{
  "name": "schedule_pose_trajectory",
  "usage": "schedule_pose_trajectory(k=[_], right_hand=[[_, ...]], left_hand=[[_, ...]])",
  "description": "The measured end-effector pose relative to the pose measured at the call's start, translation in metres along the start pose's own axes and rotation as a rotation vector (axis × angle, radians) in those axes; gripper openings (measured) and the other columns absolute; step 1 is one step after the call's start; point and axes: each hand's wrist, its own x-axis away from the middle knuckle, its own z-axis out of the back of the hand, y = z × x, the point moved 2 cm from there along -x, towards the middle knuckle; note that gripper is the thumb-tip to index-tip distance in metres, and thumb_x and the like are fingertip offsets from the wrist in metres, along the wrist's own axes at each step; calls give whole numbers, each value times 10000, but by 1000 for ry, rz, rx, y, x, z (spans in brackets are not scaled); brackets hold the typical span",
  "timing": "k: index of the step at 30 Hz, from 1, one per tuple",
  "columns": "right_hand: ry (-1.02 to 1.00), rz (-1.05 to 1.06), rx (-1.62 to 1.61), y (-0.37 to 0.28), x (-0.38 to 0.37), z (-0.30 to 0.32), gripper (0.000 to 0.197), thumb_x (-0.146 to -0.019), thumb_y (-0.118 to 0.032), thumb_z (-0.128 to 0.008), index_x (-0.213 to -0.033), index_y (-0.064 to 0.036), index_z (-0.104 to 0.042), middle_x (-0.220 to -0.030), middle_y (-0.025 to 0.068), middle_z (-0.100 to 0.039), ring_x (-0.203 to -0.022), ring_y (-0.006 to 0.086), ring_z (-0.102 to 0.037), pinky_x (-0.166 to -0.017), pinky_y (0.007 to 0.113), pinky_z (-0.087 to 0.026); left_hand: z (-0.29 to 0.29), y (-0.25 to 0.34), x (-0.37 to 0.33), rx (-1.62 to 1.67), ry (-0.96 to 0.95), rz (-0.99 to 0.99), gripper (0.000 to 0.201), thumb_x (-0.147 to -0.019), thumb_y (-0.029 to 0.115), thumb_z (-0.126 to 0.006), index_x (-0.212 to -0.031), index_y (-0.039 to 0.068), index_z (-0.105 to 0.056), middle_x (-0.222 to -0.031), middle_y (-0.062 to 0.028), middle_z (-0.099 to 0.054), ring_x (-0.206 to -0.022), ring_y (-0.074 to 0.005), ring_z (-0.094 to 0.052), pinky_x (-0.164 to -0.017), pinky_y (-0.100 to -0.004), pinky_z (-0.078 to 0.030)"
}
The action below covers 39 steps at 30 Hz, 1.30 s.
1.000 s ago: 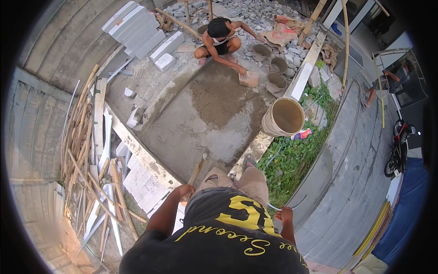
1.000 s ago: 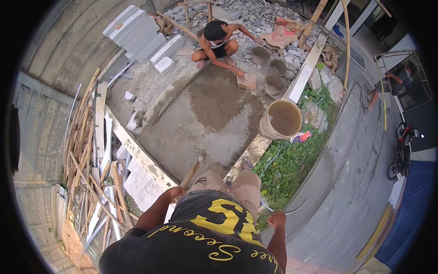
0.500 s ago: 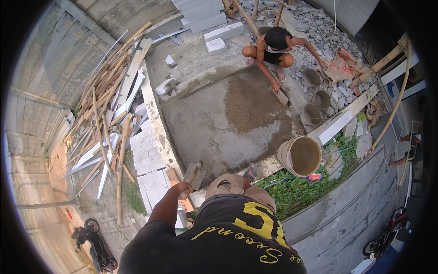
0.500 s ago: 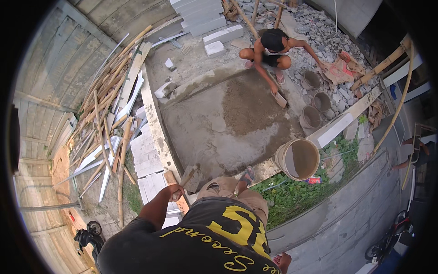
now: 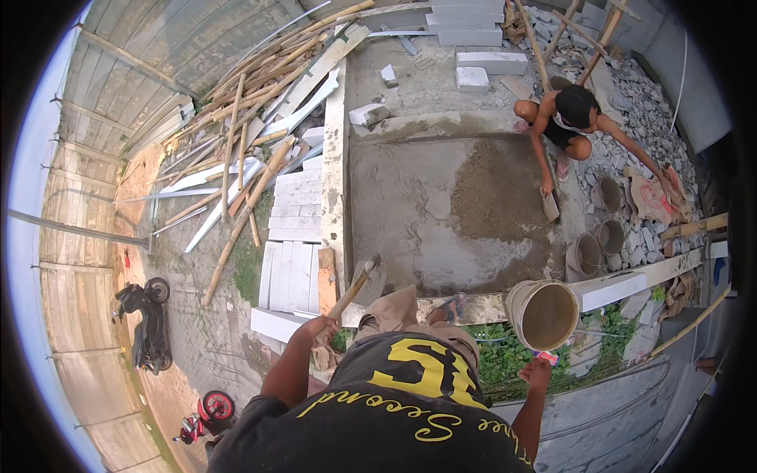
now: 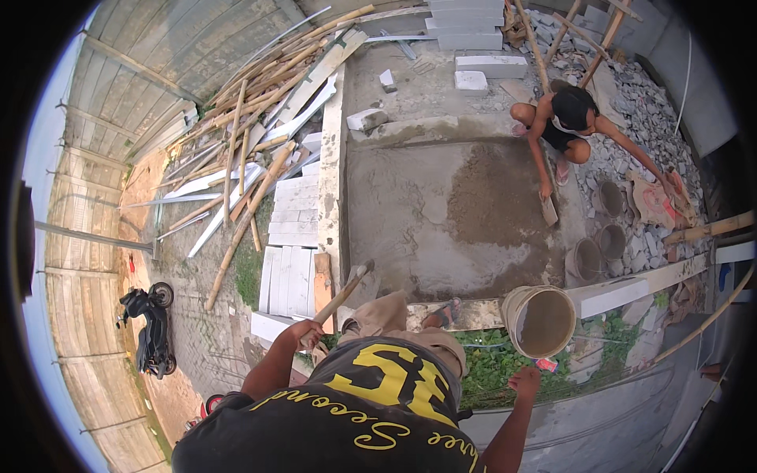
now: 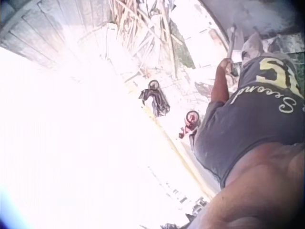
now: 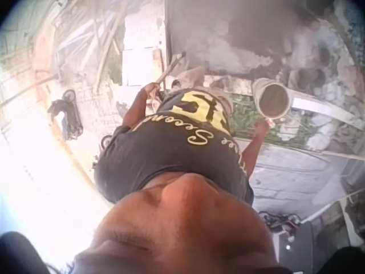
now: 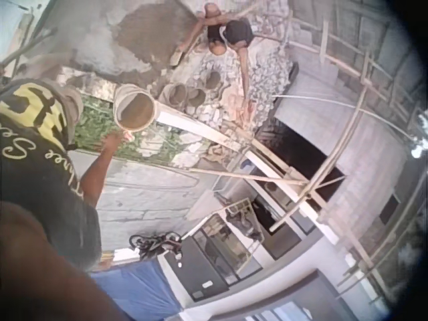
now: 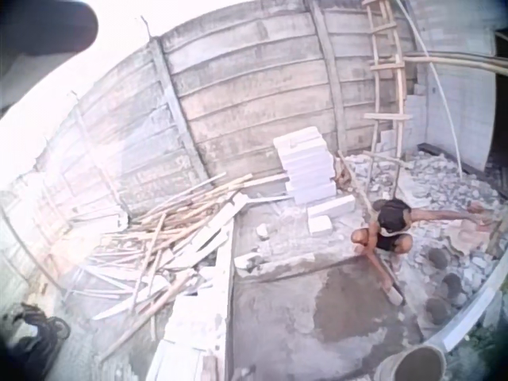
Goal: The person mixes wet concrete in a shallow pit using a hoe.
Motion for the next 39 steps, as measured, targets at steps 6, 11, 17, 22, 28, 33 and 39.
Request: schedule_pose_trajectory(k=[6, 11, 17, 22, 28, 33, 39], right_hand=[[-164, 80, 214, -59, 2, -81, 110, -911, -158, -587, -958, -115, -498, -656, 86, -549, -474, 185, -542, -390, 305, -434], [-318, 121, 409, -75, 40, -166, 159, -901, -184, -612, -983, -81, -522, -686, 87, -584, -500, 203, -592, -436, 328, -507], [-414, 153, 699, -59, 75, -278, 181, -892, -186, -603, -995, -75, -505, -708, 108, -602, -524, 227, -617, -462, 377, -532], [-395, -44, 899, -38, 91, -304, 224, -881, -204, -612, -997, -62, -482, -780, 179, -619, -583, 305, -641, -519, 440, -566], [-210, -176, 874, -43, 88, -259, 185, -918, -166, -544, -990, 4, -561, -760, 216, -623, -664, 364, -676, -547, 484, -592], [-55, -291, 986, -74, 34, -248, 346, -904, -269, -552, -1078, 29, -556, -823, 222, -642, -684, 384, -679, -601, 502, -581], [-71, -157, 1056, -150, 2, -433, 327, -909, -265, -533, -965, 50, -601, -797, 206, -650, -663, 358, -677, -517, 480, -568]], left_hand=[[58, -60, 10, 115, 57, -62, 86, -780, 110, -638, -758, 94, -556, -605, 23, -488, -455, -69, -441, -411, -220, -369], [98, -107, 3, 74, 65, -178, 107, -741, 112, -658, -710, 17, -621, -571, -59, -524, -456, -179, -498, -419, -298, -394], [147, -165, 9, -107, 296, -176, 202, -705, 181, -719, -736, -15, -680, -648, -91, -614, -511, -192, -560, -467, -332, -441], [172, -176, 56, -154, 370, -158, 201, -730, 194, -713, -746, -4, -682, -628, -65, -578, -500, -166, -536, -438, -324, -419], [247, -209, 28, 378, 129, 65, 157, -787, 163, -668, -826, 65, -551, -577, 5, -453, -433, -118, -426, -394, -277, -361], [291, -160, 48, 680, -80, 43, 191, -827, 139, -643, -790, 119, -457, -567, 25, -450, -433, -95, -425, -394, -252, -367], [354, -102, -7, 846, 70, 16, 127, -822, 119, -647, -791, 86, -528, -576, 1, -493, -443, -119, -460, -410, -279, -389]])
